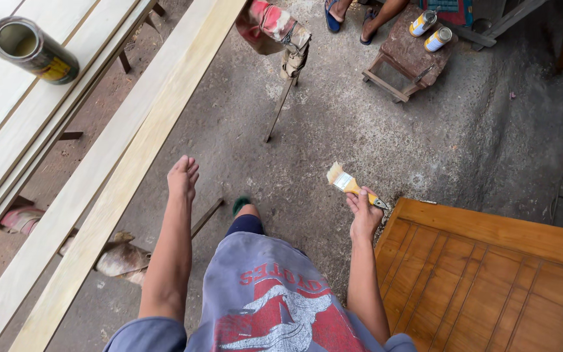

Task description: The person applies a light-colored finish to long wooden planks using a paintbrush. They dip the brush into a can, coat each plank, and place the finished pieces onto a stack. The work is performed in a workshop with another person visible nearby.

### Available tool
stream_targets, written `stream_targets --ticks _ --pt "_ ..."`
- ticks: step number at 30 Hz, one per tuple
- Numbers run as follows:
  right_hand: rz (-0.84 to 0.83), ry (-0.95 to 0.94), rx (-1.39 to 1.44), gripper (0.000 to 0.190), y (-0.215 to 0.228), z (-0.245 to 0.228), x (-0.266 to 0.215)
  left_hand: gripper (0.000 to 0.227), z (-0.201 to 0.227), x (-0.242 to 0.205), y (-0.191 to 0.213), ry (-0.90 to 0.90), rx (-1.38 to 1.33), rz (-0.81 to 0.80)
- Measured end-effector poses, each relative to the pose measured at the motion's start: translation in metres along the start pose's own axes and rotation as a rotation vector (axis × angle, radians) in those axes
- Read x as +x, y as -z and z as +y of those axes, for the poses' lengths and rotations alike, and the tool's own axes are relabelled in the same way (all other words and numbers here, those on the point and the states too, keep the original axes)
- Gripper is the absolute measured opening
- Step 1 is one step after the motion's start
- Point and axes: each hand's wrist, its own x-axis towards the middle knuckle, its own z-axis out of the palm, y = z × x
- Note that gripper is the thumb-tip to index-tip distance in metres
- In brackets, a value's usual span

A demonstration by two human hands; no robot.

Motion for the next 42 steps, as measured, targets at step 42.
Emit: stream_targets --ticks 42 --pt "-0.680 -0.283 -0.076 0.034 -0.542 -0.076 0.933 0.068 0.056 0.182 -0.499 -0.429 1.527 0.581"
